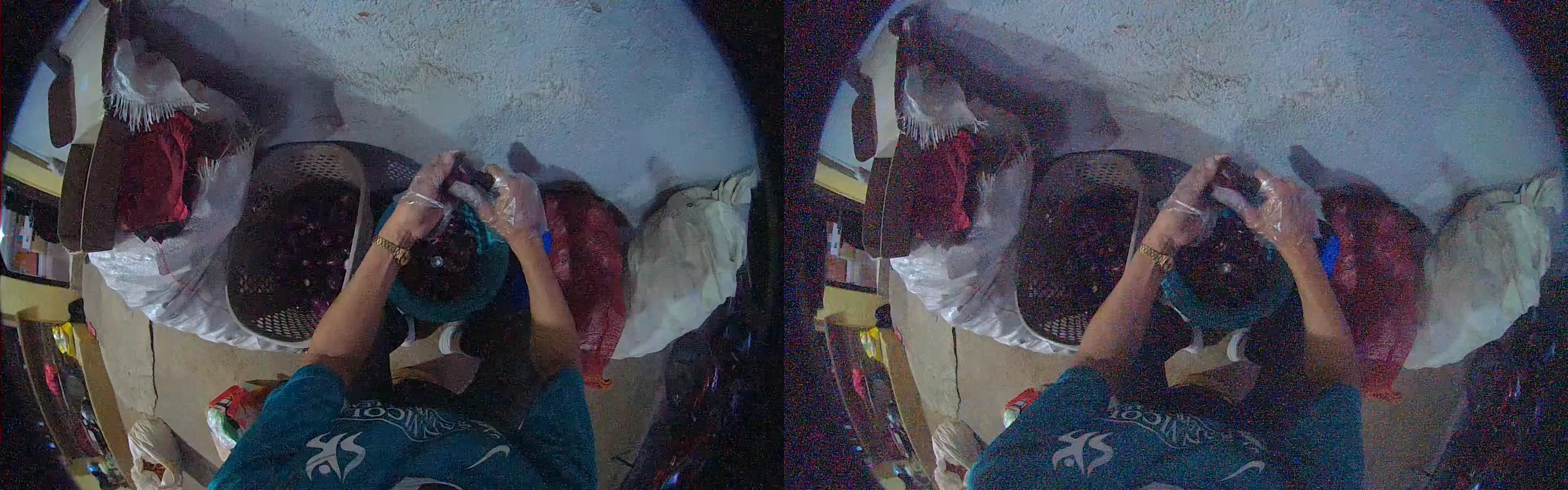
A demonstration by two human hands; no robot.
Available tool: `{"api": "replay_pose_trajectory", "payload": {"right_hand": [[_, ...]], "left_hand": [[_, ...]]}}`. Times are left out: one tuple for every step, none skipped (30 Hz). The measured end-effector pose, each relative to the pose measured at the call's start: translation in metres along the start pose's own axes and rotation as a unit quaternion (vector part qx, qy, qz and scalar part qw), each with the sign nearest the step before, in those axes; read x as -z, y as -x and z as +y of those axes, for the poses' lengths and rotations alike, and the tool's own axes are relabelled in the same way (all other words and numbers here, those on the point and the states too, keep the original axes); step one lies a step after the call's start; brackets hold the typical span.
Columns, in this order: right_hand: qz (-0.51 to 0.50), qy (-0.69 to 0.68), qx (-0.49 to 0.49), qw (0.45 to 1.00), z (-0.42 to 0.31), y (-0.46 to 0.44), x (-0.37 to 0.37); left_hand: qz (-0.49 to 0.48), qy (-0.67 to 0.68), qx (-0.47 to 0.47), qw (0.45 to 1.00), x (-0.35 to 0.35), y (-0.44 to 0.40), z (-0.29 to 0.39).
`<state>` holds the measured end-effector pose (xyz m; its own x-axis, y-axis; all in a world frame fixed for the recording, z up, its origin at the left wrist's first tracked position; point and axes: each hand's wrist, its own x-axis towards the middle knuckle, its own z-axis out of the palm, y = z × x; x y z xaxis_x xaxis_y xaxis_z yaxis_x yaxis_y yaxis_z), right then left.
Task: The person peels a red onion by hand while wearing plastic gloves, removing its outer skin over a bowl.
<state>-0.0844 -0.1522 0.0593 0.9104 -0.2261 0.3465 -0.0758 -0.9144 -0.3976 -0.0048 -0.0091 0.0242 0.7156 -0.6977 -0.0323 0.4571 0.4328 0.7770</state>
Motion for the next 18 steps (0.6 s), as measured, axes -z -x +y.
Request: {"api": "replay_pose_trajectory", "payload": {"right_hand": [[0.025, -0.006, 0.009, 1.000, 0.000, 0.001, 0.000], [0.025, -0.006, 0.009, 1.000, 0.000, 0.000, 0.000], [0.000, -0.009, -0.002, 1.000, 0.000, -0.001, 0.001], [-0.025, -0.012, -0.012, 1.000, 0.000, -0.001, 0.002], [-0.025, -0.013, -0.012, 1.000, -0.001, -0.001, 0.002], [-0.018, -0.007, -0.007, 1.000, -0.002, -0.002, 0.003], [-0.011, -0.001, -0.002, 1.000, -0.003, -0.002, 0.004], [-0.011, -0.001, -0.002, 1.000, -0.001, -0.002, 0.002], [-0.012, -0.011, -0.007, 1.000, 0.001, -0.001, 0.000], [-0.013, -0.021, -0.011, 1.000, 0.002, -0.001, -0.002], [-0.013, -0.021, -0.011, 1.000, 0.001, -0.001, -0.001], [-0.015, -0.033, -0.012, 0.999, -0.002, -0.002, 0.002], [-0.016, -0.045, -0.014, 0.999, -0.003, -0.002, 0.004], [-0.016, -0.045, -0.014, 0.999, -0.003, -0.001, 0.004], [-0.029, -0.016, -0.026, 0.999, -0.003, -0.001, 0.005], [-0.042, 0.014, -0.038, 0.998, -0.003, -0.001, 0.005], [-0.042, 0.014, -0.038, 0.998, 0.005, 0.000, -0.002], [-0.004, -0.003, 0.005, 1.000, 0.019, 0.002, -0.016]], "left_hand": [[-0.009, -0.024, -0.014, 1.000, -0.002, 0.001, 0.002], [-0.009, -0.024, -0.014, 1.000, 0.000, 0.000, 0.000], [-0.010, 0.003, -0.001, 1.000, 0.001, -0.002, -0.002], [-0.010, 0.029, 0.012, 0.999, 0.003, -0.003, -0.005], [-0.010, 0.029, 0.012, 0.999, 0.006, -0.004, -0.007], [-0.010, 0.029, 0.012, 0.999, 0.005, -0.003, -0.006], [-0.010, 0.028, 0.013, 0.999, 0.005, -0.003, -0.006], [-0.010, 0.028, 0.013, 0.999, 0.005, -0.003, -0.005], [-0.006, 0.011, 0.018, 1.000, 0.002, -0.001, -0.002], [-0.001, -0.007, 0.023, 1.000, 0.001, -0.001, 0.000], [-0.001, -0.007, 0.023, 1.000, 0.002, 0.000, 0.001], [-0.008, -0.049, 0.001, 0.999, 0.002, 0.001, 0.001], [-0.015, -0.092, -0.020, 0.995, 0.002, 0.001, 0.001], [-0.015, -0.092, -0.020, 0.995, 0.001, 0.001, 0.001], [0.001, -0.045, 0.012, 0.999, -0.001, 0.001, 0.002], [0.018, 0.001, 0.044, 0.999, -0.002, 0.001, 0.002], [0.018, 0.001, 0.044, 0.999, -0.001, 0.001, 0.002], [0.005, -0.032, 0.016, 0.999, 0.001, 0.001, 0.000]]}}
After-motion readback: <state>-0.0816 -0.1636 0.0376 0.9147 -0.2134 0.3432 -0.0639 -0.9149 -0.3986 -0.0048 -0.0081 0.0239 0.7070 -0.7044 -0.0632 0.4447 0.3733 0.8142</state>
